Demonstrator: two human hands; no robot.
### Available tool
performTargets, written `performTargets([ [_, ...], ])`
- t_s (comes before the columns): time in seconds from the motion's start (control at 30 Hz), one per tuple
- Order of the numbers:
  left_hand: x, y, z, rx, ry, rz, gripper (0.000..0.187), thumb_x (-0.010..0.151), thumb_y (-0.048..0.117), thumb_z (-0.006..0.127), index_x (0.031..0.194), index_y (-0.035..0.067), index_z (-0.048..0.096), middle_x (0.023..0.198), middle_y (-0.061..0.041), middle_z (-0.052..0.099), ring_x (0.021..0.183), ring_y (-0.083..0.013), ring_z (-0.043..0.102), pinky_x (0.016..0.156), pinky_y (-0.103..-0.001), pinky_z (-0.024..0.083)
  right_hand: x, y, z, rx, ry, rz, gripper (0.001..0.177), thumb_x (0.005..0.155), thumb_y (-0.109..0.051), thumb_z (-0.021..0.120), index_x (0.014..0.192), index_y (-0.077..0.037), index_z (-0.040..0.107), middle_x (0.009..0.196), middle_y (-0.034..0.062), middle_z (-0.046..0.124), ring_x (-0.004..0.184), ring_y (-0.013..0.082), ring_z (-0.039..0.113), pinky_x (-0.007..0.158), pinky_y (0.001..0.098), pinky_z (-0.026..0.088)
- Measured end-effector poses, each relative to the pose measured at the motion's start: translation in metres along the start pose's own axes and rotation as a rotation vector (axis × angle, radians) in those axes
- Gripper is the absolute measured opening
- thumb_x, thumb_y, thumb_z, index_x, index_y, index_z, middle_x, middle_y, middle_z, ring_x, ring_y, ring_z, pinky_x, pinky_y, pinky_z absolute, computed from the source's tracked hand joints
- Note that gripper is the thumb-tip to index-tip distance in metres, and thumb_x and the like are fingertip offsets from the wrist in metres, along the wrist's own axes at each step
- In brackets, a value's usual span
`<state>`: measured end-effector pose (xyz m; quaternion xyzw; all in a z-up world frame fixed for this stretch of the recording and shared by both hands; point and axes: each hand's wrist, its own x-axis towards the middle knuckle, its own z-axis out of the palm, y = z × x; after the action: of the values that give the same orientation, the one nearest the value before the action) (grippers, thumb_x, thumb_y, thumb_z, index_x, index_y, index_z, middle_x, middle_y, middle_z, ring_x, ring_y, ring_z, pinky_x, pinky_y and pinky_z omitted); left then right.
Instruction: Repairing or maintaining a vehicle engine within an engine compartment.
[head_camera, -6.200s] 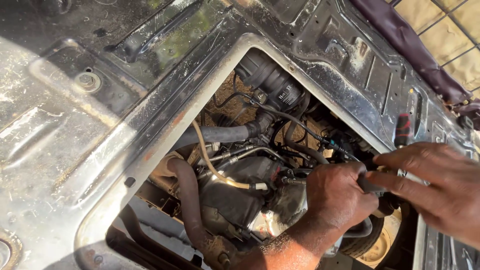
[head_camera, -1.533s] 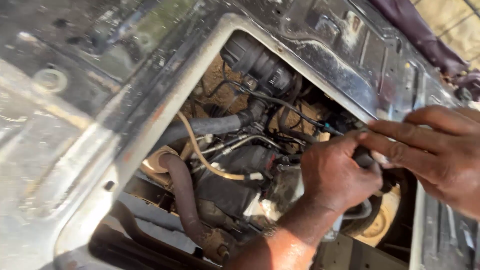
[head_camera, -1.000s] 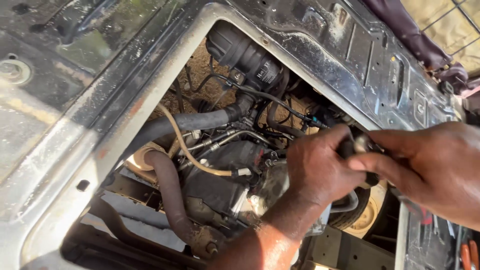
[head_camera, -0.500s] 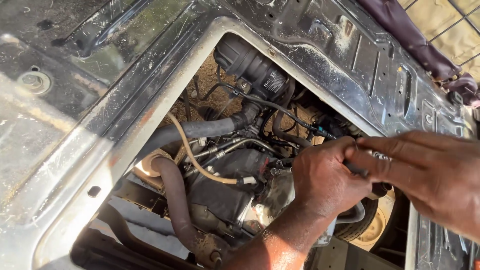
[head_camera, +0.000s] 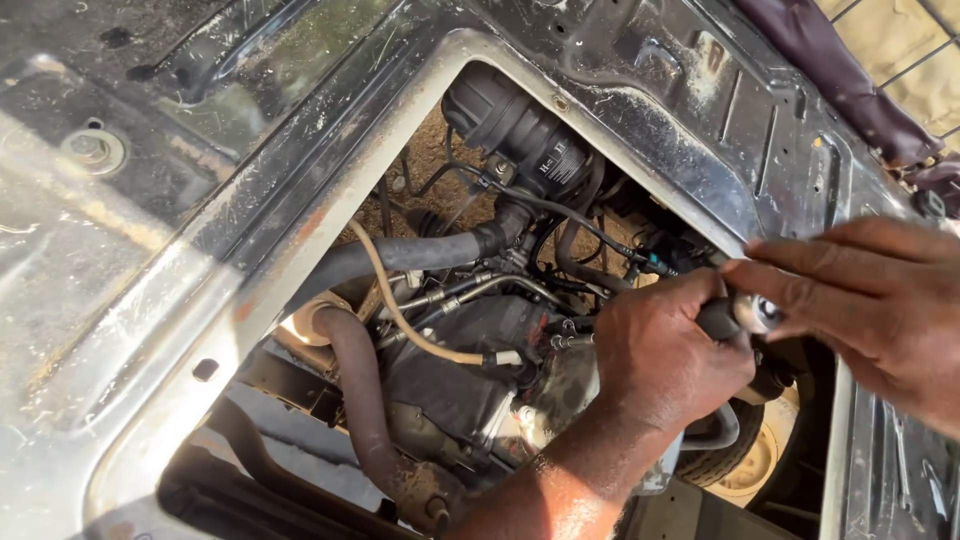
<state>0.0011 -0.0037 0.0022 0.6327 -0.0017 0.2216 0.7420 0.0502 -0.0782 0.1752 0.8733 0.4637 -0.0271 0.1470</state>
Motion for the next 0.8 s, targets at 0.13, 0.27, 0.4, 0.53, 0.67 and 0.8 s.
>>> performTargets([
  [0.13,0.001,0.010,-0.009,-0.024,-0.087,-0.085,0.013,0.078,0.015,0.075,0.088,0.016,0.067,0.072,0.001,0.069,0.064,-0.0141,0.071,0.065,-0.033,0.061,-0.009,0.017,0.012,-0.218,0.149,-0.439,0.054,0.079,-0.030,0.063,0.128,-0.009,0.066,0.105,0.0166,0.081,0.075,0.0222,0.074,0.062,0.0401,0.057],
  [0.27,0.002,0.011,-0.008,0.044,-0.032,-0.003,0.028,0.077,0.027,0.087,0.084,0.012,0.064,0.073,-0.002,0.068,0.066,-0.0165,0.071,0.062,-0.036,0.057,0.009,-0.038,-0.009,-0.338,-0.522,0.348,0.049,0.090,-0.052,0.059,0.136,-0.035,0.063,0.089,-0.0089,0.080,0.072,0.0024,0.074,0.062,0.0218,0.060],
  [0.4,0.006,0.008,-0.007,-0.062,-0.030,0.007,0.030,0.082,0.033,0.087,0.093,0.013,0.068,0.079,-0.001,0.071,0.068,-0.0154,0.071,0.061,-0.034,0.060,-0.031,-0.007,0.023,-0.325,-0.553,0.555,0.055,0.088,-0.056,0.064,0.139,-0.036,0.064,0.089,-0.0140,0.080,0.079,0.0017,0.073,0.069,0.0209,0.063],
  [0.53,-0.002,0.003,-0.003,-0.071,-0.061,-0.026,0.019,0.088,0.024,0.080,0.093,0.012,0.066,0.078,-0.001,0.069,0.065,-0.0158,0.071,0.061,-0.033,0.060,-0.033,0.036,0.031,-0.329,-0.109,-0.023,0.068,0.080,-0.049,0.066,0.145,-0.029,0.060,0.116,-0.0036,0.074,0.107,0.0139,0.065,0.092,0.0334,0.058],
  [0.67,-0.001,0.003,-0.004,0.048,-0.139,-0.091,0.010,0.081,0.013,0.075,0.087,0.012,0.066,0.073,-0.002,0.069,0.064,-0.0168,0.071,0.063,-0.034,0.060,-0.001,0.046,0.018,-0.225,0.078,-0.484,0.073,0.078,-0.042,0.061,0.149,-0.034,0.048,0.152,0.0072,0.055,0.141,0.0263,0.047,0.117,0.0475,0.038],
  [0.8,-0.002,0.004,-0.004,0.000,-0.139,-0.071,0.016,0.078,0.018,0.078,0.092,0.016,0.070,0.075,-0.001,0.071,0.068,-0.0164,0.073,0.067,-0.034,0.060,0.000,0.056,0.022,-0.100,0.086,-0.571,0.070,0.085,-0.056,0.051,0.149,-0.028,0.048,0.149,0.0083,0.053,0.145,0.0287,0.042,0.123,0.0517,0.031],
])
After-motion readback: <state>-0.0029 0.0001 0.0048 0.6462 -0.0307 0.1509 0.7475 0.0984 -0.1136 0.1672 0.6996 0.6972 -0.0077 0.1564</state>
